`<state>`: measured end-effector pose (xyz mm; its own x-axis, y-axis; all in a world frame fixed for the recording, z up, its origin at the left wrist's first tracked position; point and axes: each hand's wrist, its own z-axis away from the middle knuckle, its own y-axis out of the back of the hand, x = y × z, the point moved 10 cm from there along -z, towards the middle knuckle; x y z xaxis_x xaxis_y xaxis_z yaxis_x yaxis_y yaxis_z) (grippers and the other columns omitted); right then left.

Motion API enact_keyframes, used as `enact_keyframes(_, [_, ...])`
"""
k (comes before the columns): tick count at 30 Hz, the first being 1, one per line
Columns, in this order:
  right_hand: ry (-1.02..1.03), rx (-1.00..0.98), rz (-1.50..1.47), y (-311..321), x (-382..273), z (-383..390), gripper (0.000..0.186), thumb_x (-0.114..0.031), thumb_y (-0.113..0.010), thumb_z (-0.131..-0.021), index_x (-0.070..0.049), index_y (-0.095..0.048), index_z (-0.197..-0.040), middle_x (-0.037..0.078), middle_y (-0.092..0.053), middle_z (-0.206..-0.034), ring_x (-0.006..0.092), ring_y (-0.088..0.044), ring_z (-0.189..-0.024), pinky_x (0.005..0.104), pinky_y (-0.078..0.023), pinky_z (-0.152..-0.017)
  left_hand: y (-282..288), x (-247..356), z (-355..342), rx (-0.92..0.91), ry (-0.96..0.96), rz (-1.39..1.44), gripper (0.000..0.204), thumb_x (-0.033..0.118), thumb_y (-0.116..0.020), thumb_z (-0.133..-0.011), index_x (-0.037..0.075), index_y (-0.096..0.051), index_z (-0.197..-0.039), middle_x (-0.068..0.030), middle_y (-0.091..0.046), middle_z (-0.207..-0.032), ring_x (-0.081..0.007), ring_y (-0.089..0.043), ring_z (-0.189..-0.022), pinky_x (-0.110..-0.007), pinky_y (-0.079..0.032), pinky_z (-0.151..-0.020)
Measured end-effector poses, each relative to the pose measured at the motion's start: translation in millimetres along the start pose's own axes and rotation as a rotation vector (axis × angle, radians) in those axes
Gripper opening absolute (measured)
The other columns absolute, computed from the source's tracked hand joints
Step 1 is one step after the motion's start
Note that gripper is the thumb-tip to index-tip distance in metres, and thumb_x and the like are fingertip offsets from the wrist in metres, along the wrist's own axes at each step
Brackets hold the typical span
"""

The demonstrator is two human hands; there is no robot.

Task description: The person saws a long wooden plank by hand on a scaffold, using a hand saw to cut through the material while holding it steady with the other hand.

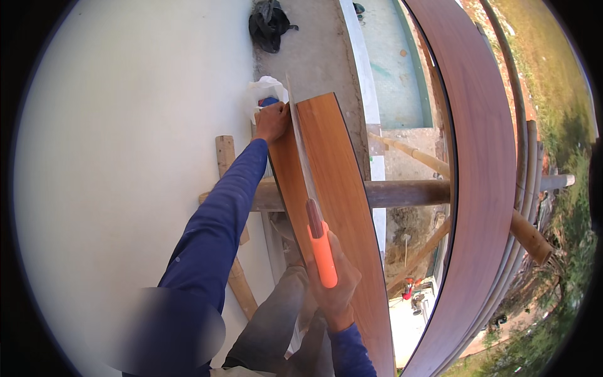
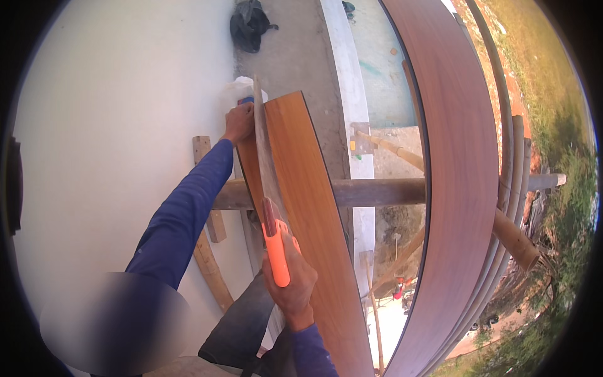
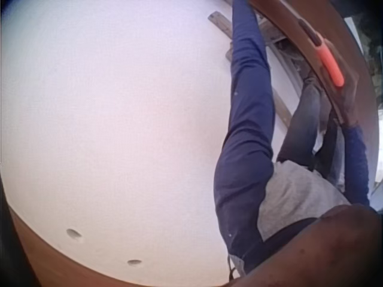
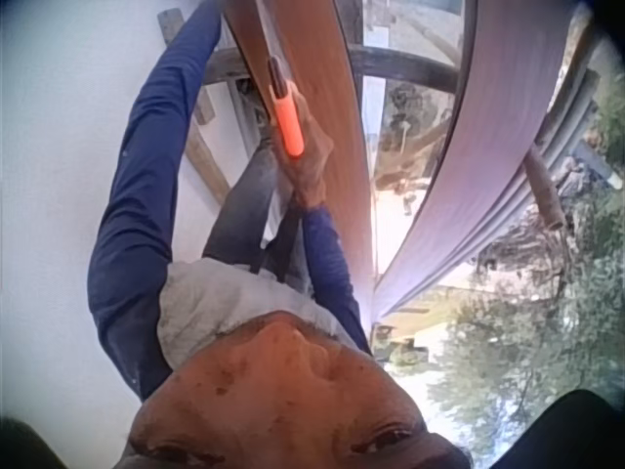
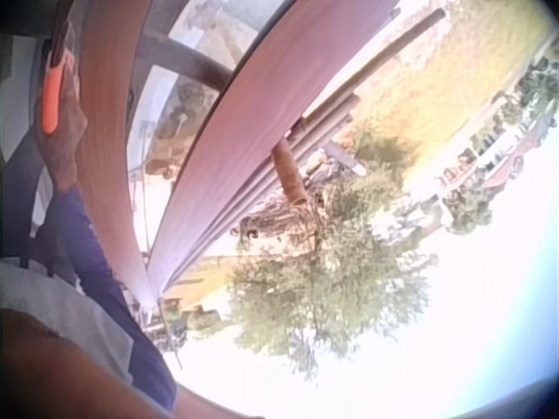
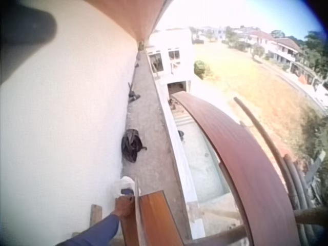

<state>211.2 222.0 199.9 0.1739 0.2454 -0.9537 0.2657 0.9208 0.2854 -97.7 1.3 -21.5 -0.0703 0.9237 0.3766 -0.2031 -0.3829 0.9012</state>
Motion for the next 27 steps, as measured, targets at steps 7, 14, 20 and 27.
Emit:
enact_keyframes(7, [-0.189,-0.086,-0.057,-17,15,-19,0.060,-0.004,-0.076,-0.084,-0.001,-0.057,-0.141,0.021,-0.071,-0.124,0.0344,-0.075,-0.100,0.0385,-0.060,-0.087,-1,-2,0,0.014,-0.031,0.011,0.046,0.045,-0.049,-0.102,0.008,-0.074,-0.091,-0.0194,-0.073,-0.090,-0.0407,-0.070,-0.091,-0.053,-0.046,-0.083])
enact_keyframes(14, [0.010,0.031,-0.010,-25,13,-56,0.054,0.002,-0.071,-0.087,-0.003,-0.060,-0.139,0.017,-0.076,-0.102,0.0244,-0.077,-0.087,0.0317,-0.058,-0.077,0,0,0,0.006,-0.014,-0.011,0.044,0.043,-0.049,-0.102,0.009,-0.074,-0.089,-0.0184,-0.074,-0.090,-0.0400,-0.070,-0.092,-0.056,-0.044,-0.088])
enact_keyframes(20, [-0.051,-0.008,-0.129,-50,19,-94,0.053,-0.002,-0.074,-0.088,-0.002,-0.060,-0.140,0.019,-0.076,-0.102,0.0259,-0.078,-0.088,0.0342,-0.059,-0.078,1,-2,0,0.022,-0.030,-0.021,0.043,0.043,-0.049,-0.101,0.010,-0.074,-0.091,-0.0184,-0.074,-0.091,-0.0402,-0.070,-0.094,-0.056,-0.043,-0.088])
enact_keyframes(27, [0.013,0.035,0.024,-35,17,-63,0.053,-0.003,-0.074,-0.088,-0.003,-0.060,-0.139,0.018,-0.076,-0.104,0.0235,-0.077,-0.088,0.0325,-0.058,-0.078,1,5,5,0.015,-0.006,-0.004,0.047,0.046,-0.048,-0.103,0.009,-0.074,-0.091,-0.0178,-0.074,-0.093,-0.0394,-0.070,-0.096,-0.054,-0.042,-0.090])
